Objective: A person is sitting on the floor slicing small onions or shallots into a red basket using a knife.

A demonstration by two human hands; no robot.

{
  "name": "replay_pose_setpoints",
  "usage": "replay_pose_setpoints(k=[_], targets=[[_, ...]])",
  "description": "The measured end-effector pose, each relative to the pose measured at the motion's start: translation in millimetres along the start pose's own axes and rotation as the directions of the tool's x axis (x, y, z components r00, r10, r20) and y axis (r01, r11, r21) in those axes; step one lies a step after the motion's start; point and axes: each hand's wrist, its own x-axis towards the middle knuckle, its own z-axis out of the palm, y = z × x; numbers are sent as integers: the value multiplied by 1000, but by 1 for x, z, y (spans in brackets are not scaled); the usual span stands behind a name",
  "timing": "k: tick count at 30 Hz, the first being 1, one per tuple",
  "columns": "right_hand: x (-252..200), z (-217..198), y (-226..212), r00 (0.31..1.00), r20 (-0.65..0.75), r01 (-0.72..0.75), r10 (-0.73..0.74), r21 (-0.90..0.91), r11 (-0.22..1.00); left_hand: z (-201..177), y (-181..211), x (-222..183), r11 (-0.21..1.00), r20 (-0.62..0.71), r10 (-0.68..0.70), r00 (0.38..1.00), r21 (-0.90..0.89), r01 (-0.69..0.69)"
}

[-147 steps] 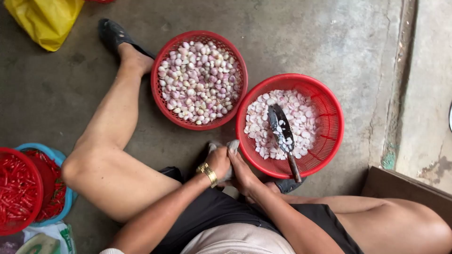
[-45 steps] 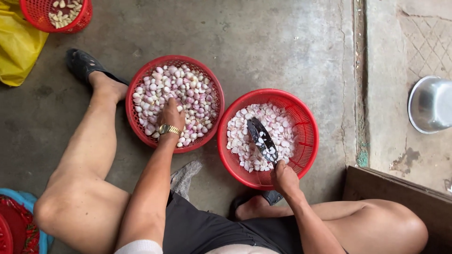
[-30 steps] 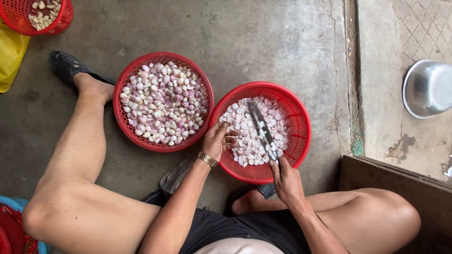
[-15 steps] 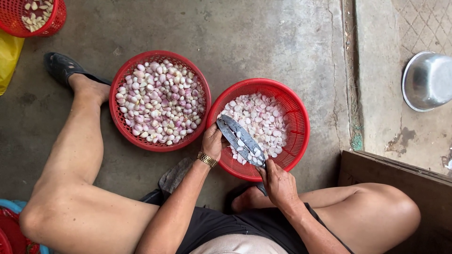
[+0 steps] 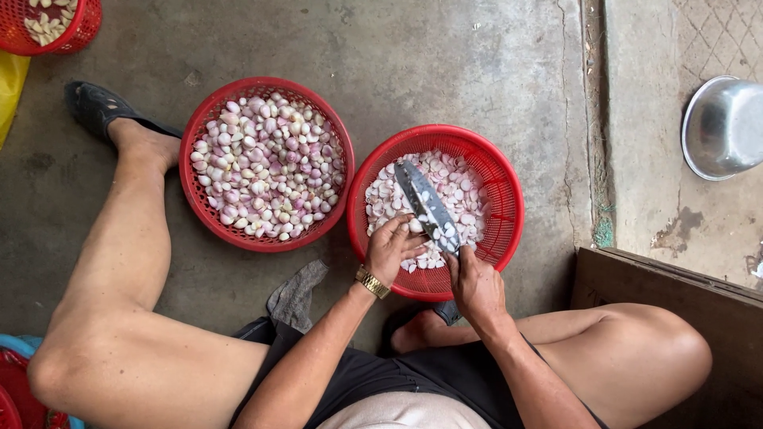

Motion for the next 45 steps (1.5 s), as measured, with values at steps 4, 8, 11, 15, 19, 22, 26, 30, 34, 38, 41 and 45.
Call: replay_pose_setpoints(k=[4,8,11,15,19,22,26,30,34,38,41,45], targets=[[-16,1,0,1000,26,9,-9,15,1000,-12,8,17,999,-38,31,999,-7,-32],[-29,2,-3,997,63,54,-53,-22,998,-29,-6,29,981,-148,138,979,156,-115],[-11,-5,-5,1000,12,8,-8,15,1000,3,6,-2,999,-50,-34,998,17,35],[-9,-7,-3,1000,7,-9,9,34,999,25,52,-12,996,-41,-81,996,-48,79],[-32,2,-5,967,-134,223,-218,19,975,-1,50,1,998,-122,68,990,14,-66],[-12,0,-1,1000,25,-5,5,-19,1000,17,37,-15,990,-59,-114,992,77,119],[-10,-5,-1,999,-12,-29,29,-3,1000,12,25,1,993,1,-117,993,-2,117],[-34,14,4,997,78,10,-5,-62,998,-52,-21,46,997,-156,-74,985,4,76],[-14,-8,-9,999,26,-28,28,2,1000,14,32,-9,988,-53,-146,988,43,148],[-5,-9,-6,999,-23,-27,28,39,999,13,28,0,986,58,-159,986,-40,161],[-24,1,-3,999,27,17,-17,2,1000,1,37,15,992,-45,-119,992,-37,117],[-28,11,6,998,47,41,-40,-29,999,-27,13,34,977,-103,-190,976,-114,178]])
